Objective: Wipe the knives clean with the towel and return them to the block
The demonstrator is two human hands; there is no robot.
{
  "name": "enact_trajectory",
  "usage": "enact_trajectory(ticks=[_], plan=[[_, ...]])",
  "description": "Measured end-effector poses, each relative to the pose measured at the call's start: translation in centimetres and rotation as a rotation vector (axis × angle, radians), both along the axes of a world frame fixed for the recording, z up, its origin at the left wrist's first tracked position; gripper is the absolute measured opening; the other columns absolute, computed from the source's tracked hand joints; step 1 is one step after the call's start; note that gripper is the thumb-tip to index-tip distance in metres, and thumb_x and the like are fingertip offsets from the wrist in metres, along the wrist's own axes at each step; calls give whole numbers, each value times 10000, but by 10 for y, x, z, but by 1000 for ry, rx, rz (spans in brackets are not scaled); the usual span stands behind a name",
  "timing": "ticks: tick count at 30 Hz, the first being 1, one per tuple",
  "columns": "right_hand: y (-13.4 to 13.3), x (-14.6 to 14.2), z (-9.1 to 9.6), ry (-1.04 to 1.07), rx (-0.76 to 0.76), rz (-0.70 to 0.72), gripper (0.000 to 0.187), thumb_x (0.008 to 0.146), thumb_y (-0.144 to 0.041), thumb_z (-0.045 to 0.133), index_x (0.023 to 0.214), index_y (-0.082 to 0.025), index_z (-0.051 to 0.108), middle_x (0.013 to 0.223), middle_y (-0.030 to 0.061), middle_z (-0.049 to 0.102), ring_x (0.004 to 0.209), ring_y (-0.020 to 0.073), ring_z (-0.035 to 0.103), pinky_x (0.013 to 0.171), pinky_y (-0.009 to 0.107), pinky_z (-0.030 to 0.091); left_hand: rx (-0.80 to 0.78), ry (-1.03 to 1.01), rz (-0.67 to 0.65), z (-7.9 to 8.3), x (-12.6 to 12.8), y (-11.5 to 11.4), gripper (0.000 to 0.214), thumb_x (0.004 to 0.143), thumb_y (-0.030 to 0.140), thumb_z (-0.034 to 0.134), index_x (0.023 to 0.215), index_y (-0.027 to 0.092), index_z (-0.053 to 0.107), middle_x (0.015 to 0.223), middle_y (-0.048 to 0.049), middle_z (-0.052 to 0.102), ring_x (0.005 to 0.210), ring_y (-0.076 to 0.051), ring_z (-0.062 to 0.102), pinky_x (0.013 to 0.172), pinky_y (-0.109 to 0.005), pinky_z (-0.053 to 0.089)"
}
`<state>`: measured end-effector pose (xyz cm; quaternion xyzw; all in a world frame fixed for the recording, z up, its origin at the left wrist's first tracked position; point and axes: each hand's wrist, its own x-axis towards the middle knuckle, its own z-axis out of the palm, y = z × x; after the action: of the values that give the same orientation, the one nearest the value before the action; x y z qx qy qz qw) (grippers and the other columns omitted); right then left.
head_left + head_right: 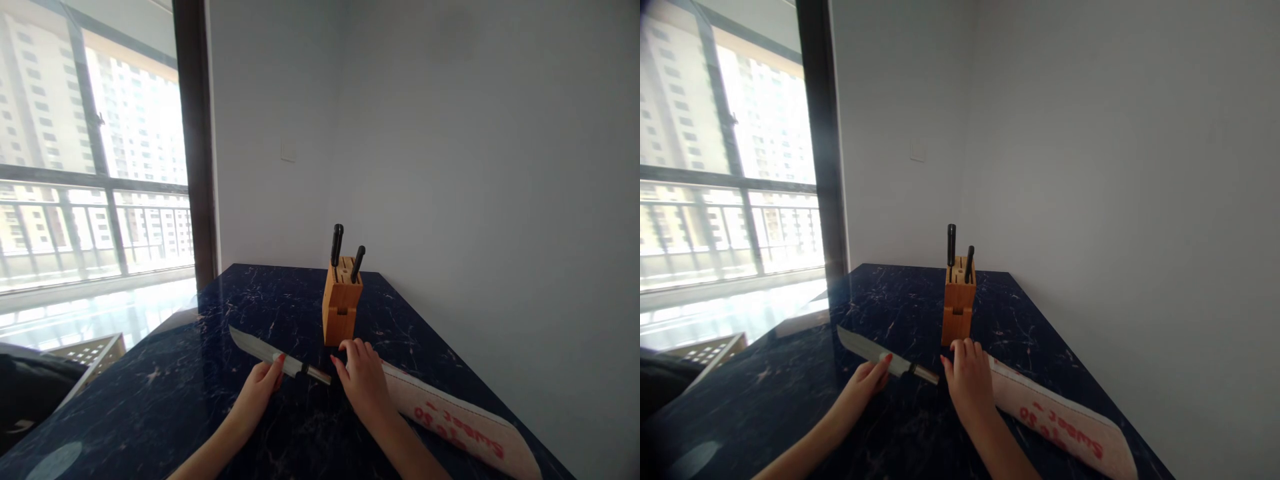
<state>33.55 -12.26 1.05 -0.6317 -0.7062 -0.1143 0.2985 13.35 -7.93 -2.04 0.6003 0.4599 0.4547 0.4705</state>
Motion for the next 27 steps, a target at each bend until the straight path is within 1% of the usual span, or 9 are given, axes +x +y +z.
enact_trajectory(ticks=[2,4,6,9,12,15,21,24,27], plan=[[5,8,-7,-59,-32,-65,114,757,-170,576,862,-173,534,855,66,549,802,224,485,689,332,343,0,33,5,-2,0,4,582,594,762,420,462,198,365,430,80,274,431,-76,228,440,-229,176],[8,15,-12,-80,-78,-60,115,718,-88,581,787,-167,534,813,67,558,777,220,498,684,328,357,-9,56,2,-4,-1,7,591,582,773,413,457,197,371,421,79,279,425,-77,234,438,-229,173],[10,19,-12,-73,-95,-39,129,741,-44,522,723,-172,522,749,56,558,737,202,505,675,316,366,-16,80,-6,-5,-1,8,593,584,776,402,456,199,371,416,79,281,421,-78,236,436,-230,171],[9,17,-3,-44,-63,-15,172,805,-49,433,730,-183,509,734,39,550,732,182,505,677,301,376,-21,108,-33,-4,1,6,582,603,763,394,458,200,374,417,79,280,423,-81,237,438,-233,176],[2,1,5,75,1,147,139,833,-87,436,783,-196,506,786,25,553,779,171,506,704,289,389,-19,143,-83,-3,7,0,561,644,723,402,457,194,394,421,73,294,430,-87,255,448,-238,193],[-7,-20,4,188,6,343,115,833,-105,461,861,-206,509,836,19,558,810,168,505,726,287,403,-2,180,-113,-2,11,-4,547,670,694,397,457,191,407,439,64,322,450,-98,293,467,-241,222],[-15,-36,5,158,-84,495,228,791,-59,475,957,-213,505,900,18,559,868,175,497,820,320,392,-22,181,-92,-1,10,-4,544,643,702,406,440,197,399,428,63,321,447,-101,302,457,-242,237],[-13,-33,8,142,-92,489,258,782,-31,427,943,-212,517,910,21,557,888,168,498,866,328,365,-39,170,-74,-1,10,-2,552,616,717,417,421,202,377,411,67,296,433,-98,294,441,-240,228],[-9,-29,3,170,-117,404,262,719,2,424,860,-200,516,877,27,551,857,167,504,783,292,397,-49,162,-59,-1,9,0,563,597,733,416,413,203,370,403,69,285,420,-94,286,432,-238,216]])
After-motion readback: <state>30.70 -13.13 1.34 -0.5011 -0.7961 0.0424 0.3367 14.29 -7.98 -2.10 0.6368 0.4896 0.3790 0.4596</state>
